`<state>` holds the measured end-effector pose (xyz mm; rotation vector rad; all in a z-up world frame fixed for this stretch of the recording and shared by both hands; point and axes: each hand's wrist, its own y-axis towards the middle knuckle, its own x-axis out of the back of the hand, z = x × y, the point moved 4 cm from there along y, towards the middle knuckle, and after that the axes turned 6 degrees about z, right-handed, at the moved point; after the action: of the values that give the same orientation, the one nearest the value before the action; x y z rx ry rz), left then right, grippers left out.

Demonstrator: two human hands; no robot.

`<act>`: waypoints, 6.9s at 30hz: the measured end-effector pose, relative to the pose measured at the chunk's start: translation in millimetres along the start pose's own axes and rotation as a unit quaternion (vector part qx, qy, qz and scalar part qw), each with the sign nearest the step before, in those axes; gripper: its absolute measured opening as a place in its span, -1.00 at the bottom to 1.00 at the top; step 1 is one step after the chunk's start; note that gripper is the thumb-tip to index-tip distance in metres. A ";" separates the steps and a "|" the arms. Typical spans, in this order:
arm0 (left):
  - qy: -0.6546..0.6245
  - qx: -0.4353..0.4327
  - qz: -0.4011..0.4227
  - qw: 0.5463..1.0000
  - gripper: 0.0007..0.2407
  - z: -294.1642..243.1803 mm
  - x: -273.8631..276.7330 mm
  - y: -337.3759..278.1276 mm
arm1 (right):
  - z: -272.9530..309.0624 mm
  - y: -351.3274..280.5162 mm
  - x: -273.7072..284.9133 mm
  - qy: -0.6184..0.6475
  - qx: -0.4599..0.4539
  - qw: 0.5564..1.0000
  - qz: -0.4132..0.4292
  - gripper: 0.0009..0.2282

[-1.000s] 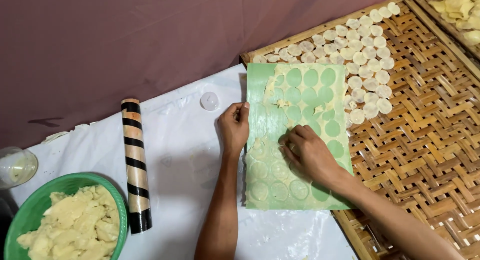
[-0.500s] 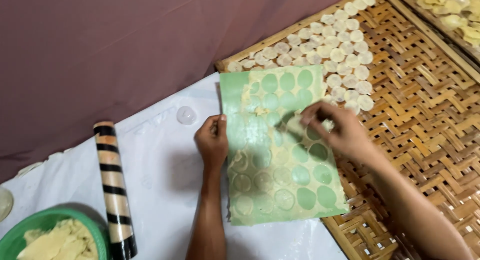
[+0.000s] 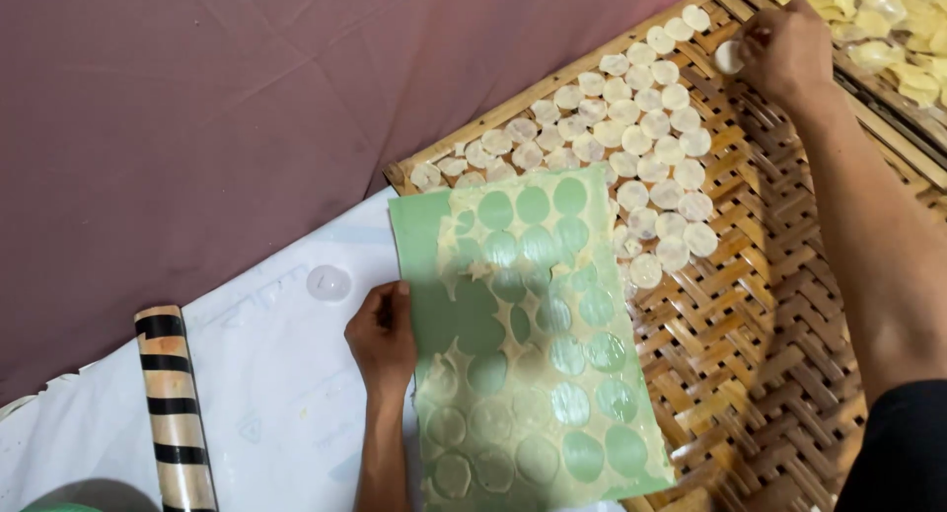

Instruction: Flattening small portions of dough into thin circles using a rolling pin and placing them on a drying rack

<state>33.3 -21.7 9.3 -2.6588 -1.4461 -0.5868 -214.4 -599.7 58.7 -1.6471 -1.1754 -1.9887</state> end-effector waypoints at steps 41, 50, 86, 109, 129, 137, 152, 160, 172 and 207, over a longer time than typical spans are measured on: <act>-0.027 0.010 0.001 1.000 -0.80 0.6 0.9 2.6 | 14.9 32.4 3.9 0.276 0.071 0.958 -0.032 -0.64; -0.019 0.034 0.001 0.999 -0.81 2.3 0.3 2.6 | -4.8 46.9 -18.9 0.234 0.066 0.969 -0.036 -0.66; 0.003 0.038 -0.021 0.999 -0.84 -4.2 -2.1 4.0 | -64.3 67.3 -74.2 0.211 0.044 0.973 -0.087 -0.95; -0.021 -0.053 -0.001 0.998 -0.83 15.0 0.5 1.4 | 101.2 -57.7 18.7 0.315 0.153 0.931 -0.104 -0.92; -0.100 -0.019 0.007 0.995 -0.84 8.5 10.5 -3.6 | 375.3 -353.5 117.9 0.192 0.110 0.968 0.122 -0.79; -0.113 -0.027 0.006 0.993 -0.83 7.7 9.7 -2.4 | 381.2 -342.5 119.9 0.207 0.092 0.967 0.117 -0.86; -0.110 -0.031 -0.006 0.993 -0.84 10.1 8.1 -2.6 | 382.7 -336.7 130.6 0.341 -0.016 0.930 0.139 -0.83; -0.122 -0.025 -0.002 0.992 -0.85 5.2 10.8 -4.6 | 385.7 -339.8 123.7 0.280 0.002 0.949 0.147 -0.85; -0.109 -0.036 -0.010 0.993 -0.86 10.8 8.0 -2.6 | 370.3 -351.2 117.3 0.442 -0.051 0.880 0.170 -0.87; -0.046 -0.043 0.015 0.998 -0.79 -0.5 3.0 2.0 | 48.9 -0.7 -48.8 0.210 -0.082 0.962 -0.153 -0.89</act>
<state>36.3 -20.6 11.0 -2.8036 -1.4318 -0.5413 -167.6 -575.6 13.9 -1.0665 -1.1774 -2.5258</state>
